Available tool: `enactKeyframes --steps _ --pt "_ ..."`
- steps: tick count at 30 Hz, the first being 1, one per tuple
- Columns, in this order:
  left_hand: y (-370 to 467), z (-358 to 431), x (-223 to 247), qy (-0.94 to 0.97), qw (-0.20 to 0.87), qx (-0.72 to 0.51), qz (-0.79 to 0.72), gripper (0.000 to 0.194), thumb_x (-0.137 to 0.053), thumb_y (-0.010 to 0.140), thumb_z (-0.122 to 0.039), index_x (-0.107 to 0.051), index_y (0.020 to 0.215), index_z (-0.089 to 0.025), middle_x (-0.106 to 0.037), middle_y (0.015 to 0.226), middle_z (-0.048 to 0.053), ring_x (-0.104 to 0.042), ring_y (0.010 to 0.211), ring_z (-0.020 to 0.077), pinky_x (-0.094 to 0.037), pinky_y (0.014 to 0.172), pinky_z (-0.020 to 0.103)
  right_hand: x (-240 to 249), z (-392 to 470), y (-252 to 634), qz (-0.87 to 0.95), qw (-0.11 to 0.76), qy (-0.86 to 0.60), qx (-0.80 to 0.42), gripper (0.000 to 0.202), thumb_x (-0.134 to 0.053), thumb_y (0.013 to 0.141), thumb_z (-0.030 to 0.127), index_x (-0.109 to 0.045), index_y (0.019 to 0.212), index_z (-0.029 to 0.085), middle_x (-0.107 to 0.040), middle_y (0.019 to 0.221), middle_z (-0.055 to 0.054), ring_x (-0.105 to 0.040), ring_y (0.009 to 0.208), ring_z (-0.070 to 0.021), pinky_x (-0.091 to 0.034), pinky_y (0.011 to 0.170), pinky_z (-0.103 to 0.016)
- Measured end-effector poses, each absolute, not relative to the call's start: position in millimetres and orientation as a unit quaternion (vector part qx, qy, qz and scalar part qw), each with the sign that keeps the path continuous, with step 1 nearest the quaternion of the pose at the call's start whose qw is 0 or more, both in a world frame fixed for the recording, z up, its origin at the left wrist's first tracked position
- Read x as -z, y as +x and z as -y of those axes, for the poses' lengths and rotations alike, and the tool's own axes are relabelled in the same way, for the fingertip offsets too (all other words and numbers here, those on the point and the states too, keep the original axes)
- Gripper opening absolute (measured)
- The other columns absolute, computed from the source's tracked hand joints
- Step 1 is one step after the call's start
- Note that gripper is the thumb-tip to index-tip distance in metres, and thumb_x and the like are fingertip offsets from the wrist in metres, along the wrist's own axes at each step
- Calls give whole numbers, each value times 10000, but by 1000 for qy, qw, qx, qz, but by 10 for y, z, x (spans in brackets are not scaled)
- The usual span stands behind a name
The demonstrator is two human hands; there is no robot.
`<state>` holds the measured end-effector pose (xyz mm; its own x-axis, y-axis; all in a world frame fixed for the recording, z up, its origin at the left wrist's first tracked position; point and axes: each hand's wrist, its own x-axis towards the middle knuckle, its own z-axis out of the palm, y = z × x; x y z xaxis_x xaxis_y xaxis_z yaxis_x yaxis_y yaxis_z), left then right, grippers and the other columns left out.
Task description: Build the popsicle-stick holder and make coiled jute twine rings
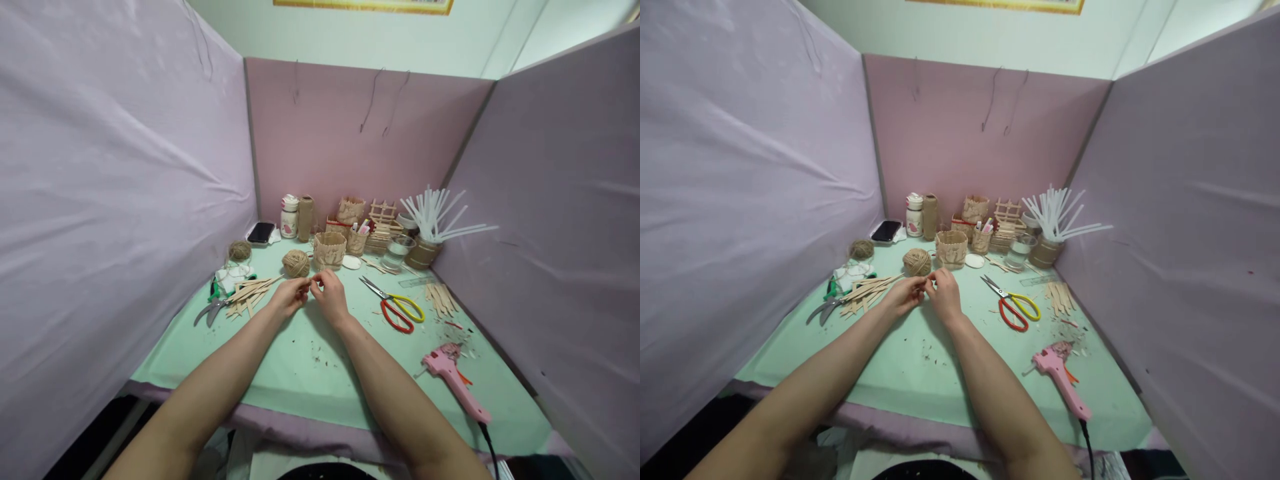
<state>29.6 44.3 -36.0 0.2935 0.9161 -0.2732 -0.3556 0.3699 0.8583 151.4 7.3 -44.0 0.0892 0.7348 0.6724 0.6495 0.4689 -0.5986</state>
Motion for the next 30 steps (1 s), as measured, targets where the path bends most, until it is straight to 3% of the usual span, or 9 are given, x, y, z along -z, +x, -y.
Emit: enactKeyframes --steps 3,5,10,13,17,23,30 --pt "241 -470 306 248 809 -371 -383 100 -670 673 -88 -590 626 -124 -560 567 5 -497 499 58 -416 483 167 451 -99 1495 651 566 -494 -108 102 -507 788 255 -556 720 197 -563 766 -23 -505 721 -153 -409 677 -281" --pt "226 -472 291 249 811 -374 -375 88 -665 688 -76 -601 648 -120 -564 571 10 -505 506 59 -418 479 162 451 -128 1487 596 596 -498 -203 116 -527 762 293 -569 720 193 -572 730 -15 -511 678 -146 -414 644 -273" --pt "268 -431 333 414 673 -481 -381 187 -777 610 -225 -644 699 -129 -590 595 2 -502 539 68 -383 495 181 411 -169 1524 494 584 -515 -387 211 -594 689 386 -600 705 175 -553 620 16 -438 525 -107 -376 535 -253" --pt "289 -424 357 467 612 -503 -393 292 -808 536 -321 -647 696 -137 -611 610 5 -531 584 92 -408 558 215 384 -162 1558 508 579 -519 -370 243 -629 667 411 -614 691 169 -575 637 7 -453 547 -108 -381 555 -253" --pt "283 -439 360 506 595 -490 -388 336 -804 500 -335 -621 712 -149 -621 630 6 -562 628 118 -435 622 251 388 -159 1574 522 580 -517 -352 287 -622 687 455 -615 702 169 -573 628 2 -467 578 -121 -387 555 -247" --pt "263 -446 373 562 493 -541 -384 338 -753 572 -264 -518 800 -180 -615 665 -23 -584 654 123 -423 658 246 462 -196 1552 530 589 -526 -310 285 -568 733 469 -583 703 186 -547 603 12 -470 586 -135 -385 545 -250" --pt "308 -419 394 599 454 -544 -375 306 -705 627 -227 -459 804 -195 -594 649 -32 -572 637 123 -413 665 245 519 -222 1535 495 609 -555 -276 287 -507 759 485 -534 703 205 -530 595 13 -492 604 -150 -387 553 -256"
